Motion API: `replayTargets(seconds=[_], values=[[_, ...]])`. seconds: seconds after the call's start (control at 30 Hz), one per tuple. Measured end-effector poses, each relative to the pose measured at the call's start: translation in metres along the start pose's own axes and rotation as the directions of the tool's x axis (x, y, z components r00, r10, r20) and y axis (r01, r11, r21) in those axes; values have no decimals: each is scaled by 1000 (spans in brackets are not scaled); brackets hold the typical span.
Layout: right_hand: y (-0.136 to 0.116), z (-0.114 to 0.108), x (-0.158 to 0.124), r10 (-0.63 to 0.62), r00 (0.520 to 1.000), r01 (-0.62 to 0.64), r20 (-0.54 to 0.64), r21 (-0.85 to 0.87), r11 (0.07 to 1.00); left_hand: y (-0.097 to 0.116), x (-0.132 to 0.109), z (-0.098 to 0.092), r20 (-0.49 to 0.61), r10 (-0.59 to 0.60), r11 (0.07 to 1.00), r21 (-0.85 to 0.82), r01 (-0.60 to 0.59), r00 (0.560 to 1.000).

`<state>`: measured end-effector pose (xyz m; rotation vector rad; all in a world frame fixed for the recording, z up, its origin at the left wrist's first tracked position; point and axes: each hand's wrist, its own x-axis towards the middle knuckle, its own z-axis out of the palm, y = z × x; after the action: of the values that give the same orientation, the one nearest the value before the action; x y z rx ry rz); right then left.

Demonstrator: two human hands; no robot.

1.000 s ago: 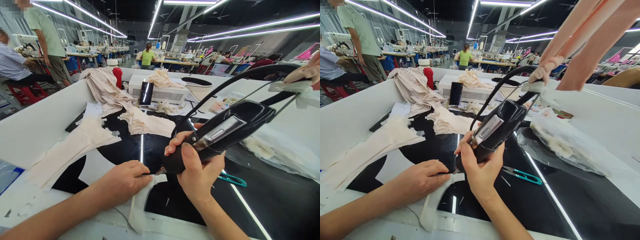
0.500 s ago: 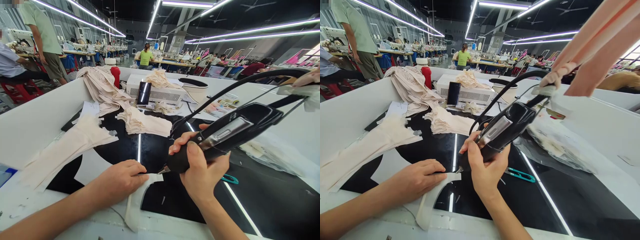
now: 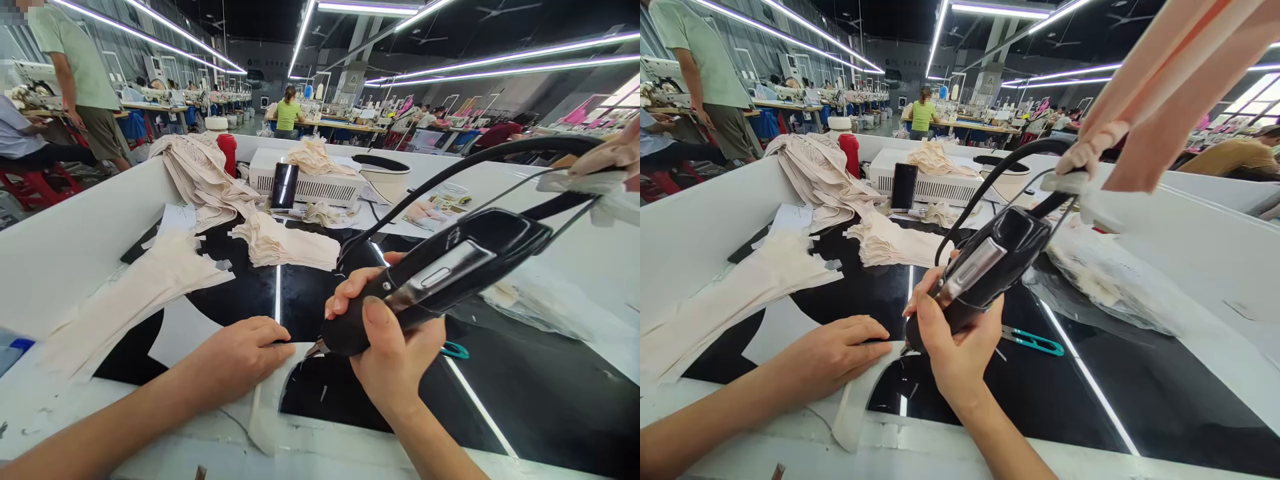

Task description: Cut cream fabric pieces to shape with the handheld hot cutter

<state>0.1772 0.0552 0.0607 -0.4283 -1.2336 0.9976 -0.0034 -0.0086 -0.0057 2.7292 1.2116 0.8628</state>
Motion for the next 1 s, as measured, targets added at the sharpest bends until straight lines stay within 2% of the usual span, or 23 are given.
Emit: replayTargets(seconds=[0.2, 0.37, 0.7, 0.83, 1.0], values=[[-1, 0, 1, 15, 1000, -15, -17, -10, 1000, -1, -1, 1, 19, -9, 1000, -11, 10, 1000], [-3, -8, 5, -42, 998, 41, -56, -17, 999, -1, -2, 1, 14, -1, 1000, -7, 1, 1000], [-1, -9, 3, -32, 999, 31, -18, -11, 999, 0, -2, -2, -15, 9, 998, 56, -8, 1000], [-2, -7, 0, -41, 998, 39, -40, -51, 998, 10, -7, -9, -3, -62, 986, 154, 62, 998], [-1, -7, -3, -69, 997, 66, -34, -71, 995, 29, -12, -18, 88, -206, 975, 99, 197, 975]])
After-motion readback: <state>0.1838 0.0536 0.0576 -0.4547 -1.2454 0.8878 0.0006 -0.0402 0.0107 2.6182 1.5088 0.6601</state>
